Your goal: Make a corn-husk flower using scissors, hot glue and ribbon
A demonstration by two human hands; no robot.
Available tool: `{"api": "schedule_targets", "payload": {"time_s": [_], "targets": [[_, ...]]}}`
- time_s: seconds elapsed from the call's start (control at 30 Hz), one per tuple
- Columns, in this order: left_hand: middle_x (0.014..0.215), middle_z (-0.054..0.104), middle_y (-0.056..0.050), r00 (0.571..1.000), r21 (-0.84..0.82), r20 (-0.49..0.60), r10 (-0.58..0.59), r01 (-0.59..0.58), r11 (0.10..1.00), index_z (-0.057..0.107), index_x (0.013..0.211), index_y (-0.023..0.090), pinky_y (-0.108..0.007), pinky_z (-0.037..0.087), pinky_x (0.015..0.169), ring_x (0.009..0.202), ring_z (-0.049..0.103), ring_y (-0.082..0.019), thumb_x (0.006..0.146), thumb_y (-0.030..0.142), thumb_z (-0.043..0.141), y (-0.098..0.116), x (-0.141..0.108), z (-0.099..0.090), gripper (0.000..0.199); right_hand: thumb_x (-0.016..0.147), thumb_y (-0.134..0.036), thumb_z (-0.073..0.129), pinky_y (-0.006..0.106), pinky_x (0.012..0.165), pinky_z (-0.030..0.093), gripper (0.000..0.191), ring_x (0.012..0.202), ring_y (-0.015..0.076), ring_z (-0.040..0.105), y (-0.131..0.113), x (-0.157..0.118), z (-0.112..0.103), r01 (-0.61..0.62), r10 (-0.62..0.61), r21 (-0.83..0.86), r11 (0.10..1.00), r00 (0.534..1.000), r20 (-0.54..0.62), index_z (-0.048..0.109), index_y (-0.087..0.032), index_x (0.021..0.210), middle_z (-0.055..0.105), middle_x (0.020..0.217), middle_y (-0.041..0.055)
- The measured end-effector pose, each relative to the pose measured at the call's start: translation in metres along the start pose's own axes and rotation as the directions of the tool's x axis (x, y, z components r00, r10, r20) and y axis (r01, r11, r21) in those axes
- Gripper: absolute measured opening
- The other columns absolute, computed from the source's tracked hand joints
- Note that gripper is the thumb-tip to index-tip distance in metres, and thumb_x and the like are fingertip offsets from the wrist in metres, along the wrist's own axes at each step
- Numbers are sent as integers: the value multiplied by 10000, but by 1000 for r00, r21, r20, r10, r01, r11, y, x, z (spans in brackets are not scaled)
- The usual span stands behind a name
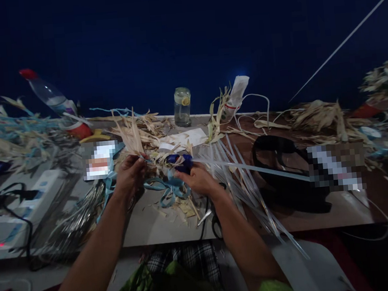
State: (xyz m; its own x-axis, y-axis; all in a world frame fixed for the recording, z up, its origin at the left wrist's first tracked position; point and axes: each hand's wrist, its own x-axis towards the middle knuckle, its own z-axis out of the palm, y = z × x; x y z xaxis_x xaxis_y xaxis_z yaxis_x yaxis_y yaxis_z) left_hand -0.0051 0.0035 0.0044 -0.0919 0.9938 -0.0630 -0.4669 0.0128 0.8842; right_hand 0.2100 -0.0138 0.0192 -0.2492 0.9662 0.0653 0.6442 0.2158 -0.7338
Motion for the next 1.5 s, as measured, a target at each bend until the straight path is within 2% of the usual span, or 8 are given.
{"api": "schedule_targets", "payload": {"time_s": [0.43,0.57,0.67,0.9,1.1,1.27,1.37,1.5], "targets": [[750,620,-3,1000,-53,-20,7,-8,999,542,733,153,-143,333,427,480,435,-18,590,224,736,-3,3,-5,251,738,-489,521,227,386,238,539,389,72,266,-1,-2,-3,28,-28,-1,1000,1000,-3,292,-201,343,230,372,-33],[744,617,8,1000,-89,-25,17,-19,996,541,717,156,-143,338,426,480,442,-17,584,211,740,-3,4,-6,245,727,-462,543,237,437,334,423,436,100,377,-1,-2,-8,17,-17,26,1000,1000,-25,475,-185,415,404,430,-14],[735,611,9,1000,-81,-20,14,-15,997,552,721,154,-144,341,419,475,444,-18,574,213,748,-3,4,-6,252,733,-422,553,260,573,433,286,595,149,522,-3,-1,-9,69,-66,106,992,997,-35,631,-167,631,587,615,19],[735,602,-7,1000,-19,-13,13,-14,1000,613,776,134,-142,353,431,505,458,-25,592,256,741,-7,5,-8,255,723,-432,545,276,615,452,321,643,175,567,-7,0,-7,27,-29,122,992,1000,10,627,-141,616,625,665,49],[666,578,15,999,-72,-33,2,-4,997,611,734,133,-144,317,411,466,429,-13,555,228,760,-3,5,-3,252,707,-380,577,310,753,452,260,786,200,591,-4,4,-8,33,-15,273,961,998,-64,643,-142,789,655,791,56],[615,545,28,1000,-107,14,-16,18,994,613,740,139,-159,309,409,442,410,-17,571,212,750,-3,4,-4,230,660,-368,639,253,624,446,233,619,127,542,7,13,-2,-69,182,645,761,977,-110,610,-156,749,600,644,-3],[621,551,21,999,-110,32,19,-15,994,622,726,141,-165,307,412,454,412,-23,577,197,743,-5,5,-5,200,622,-350,673,214,497,402,236,480,75,457,14,19,-1,-140,336,825,548,940,-64,575,-157,718,524,546,-44],[717,595,4,999,-132,24,21,-18,991,627,704,139,-168,321,423,475,415,-19,561,179,746,-7,5,-3,191,623,-264,658,214,494,444,181,494,79,502,23,26,-3,-205,396,947,248,914,94,557,-154,727,571,594,-23]]}}
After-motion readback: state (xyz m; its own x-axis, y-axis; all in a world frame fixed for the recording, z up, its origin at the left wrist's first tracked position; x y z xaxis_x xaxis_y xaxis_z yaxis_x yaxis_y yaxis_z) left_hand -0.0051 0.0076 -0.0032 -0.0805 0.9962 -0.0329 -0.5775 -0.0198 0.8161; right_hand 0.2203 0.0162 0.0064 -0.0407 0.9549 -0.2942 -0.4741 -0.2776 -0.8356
